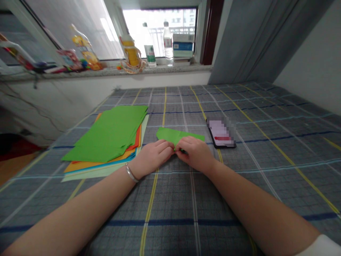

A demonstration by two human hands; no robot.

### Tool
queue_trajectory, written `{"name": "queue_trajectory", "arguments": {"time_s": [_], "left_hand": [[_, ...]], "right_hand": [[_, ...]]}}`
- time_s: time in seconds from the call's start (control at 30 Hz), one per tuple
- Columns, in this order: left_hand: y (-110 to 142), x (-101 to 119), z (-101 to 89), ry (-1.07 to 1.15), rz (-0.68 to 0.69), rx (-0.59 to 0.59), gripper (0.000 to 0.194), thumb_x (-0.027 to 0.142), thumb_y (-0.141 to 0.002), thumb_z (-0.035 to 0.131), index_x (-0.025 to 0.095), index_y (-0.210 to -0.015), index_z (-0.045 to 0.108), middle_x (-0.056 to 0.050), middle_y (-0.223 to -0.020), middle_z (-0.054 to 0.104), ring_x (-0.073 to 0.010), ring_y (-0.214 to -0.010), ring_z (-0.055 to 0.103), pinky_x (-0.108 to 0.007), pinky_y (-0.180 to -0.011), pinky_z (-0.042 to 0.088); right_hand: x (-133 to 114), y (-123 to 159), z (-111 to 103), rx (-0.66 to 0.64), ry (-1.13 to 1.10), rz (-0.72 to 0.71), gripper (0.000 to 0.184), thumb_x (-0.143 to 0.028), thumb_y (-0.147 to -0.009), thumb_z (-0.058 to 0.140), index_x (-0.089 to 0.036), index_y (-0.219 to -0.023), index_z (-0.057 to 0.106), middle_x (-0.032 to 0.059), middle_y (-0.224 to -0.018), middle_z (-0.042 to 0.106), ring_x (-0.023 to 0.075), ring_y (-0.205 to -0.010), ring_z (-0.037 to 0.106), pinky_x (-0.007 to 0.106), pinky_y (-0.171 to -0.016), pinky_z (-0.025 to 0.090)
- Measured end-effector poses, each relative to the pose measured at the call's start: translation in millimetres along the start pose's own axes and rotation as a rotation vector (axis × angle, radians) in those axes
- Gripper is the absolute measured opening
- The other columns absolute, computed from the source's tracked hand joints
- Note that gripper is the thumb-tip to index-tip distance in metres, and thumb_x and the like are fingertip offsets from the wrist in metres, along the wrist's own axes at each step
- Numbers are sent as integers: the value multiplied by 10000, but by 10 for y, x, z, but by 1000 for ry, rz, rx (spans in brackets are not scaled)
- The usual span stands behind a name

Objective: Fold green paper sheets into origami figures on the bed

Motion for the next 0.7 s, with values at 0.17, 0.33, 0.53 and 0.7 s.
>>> {"name": "queue_trajectory", "arguments": {"time_s": [0.17, 0.33, 0.53, 0.7], "left_hand": [[-5, -22, -47, 49, -4, 99, 177, 249, -976, 423, 147, -902, 547, -41, -922, 641, -141, -814, 564, -252, -680, 487], [-14, -15, -116, 72, -25, 178, 164, 258, -962, 464, 160, -868, 557, -16, -870, 653, -130, -762, 563, -243, -631, 446], [-35, 17, -151, 58, -8, 189, 176, 246, -957, 463, 183, -821, 556, -2, -804, 634, -139, -761, 538, -304, -778, 449], [-35, 30, -139, 21, 34, 169, 165, 222, -966, 446, 193, -850, 561, 5, -837, 646, -141, -830, 530, -311, -821, 431]], "right_hand": [[-21, -3, -28, 34, -27, -32, 51, -177, -843, 568, -206, -801, 571, 36, -838, 652, 181, -825, 584, 312, -759, 459], [-66, -1, -54, 56, -90, -72, 75, -156, -853, 555, -210, -800, 554, 32, -838, 644, 173, -830, 577, 308, -758, 460], [-107, -7, -77, 68, -149, -140, 116, -222, -893, 563, -213, -780, 540, 25, -806, 634, 164, -811, 564, 298, -736, 451], [-103, -19, -64, 29, -139, -137, 145, -210, -912, 517, -218, -771, 550, 30, -823, 643, 165, -814, 565, 303, -735, 453]]}}
Point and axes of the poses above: each hand's wrist, its own y-axis away from the middle knuckle, its own z-axis out of the palm, x = y × z, the point moved 6 cm from there along -y, towards the middle knuckle
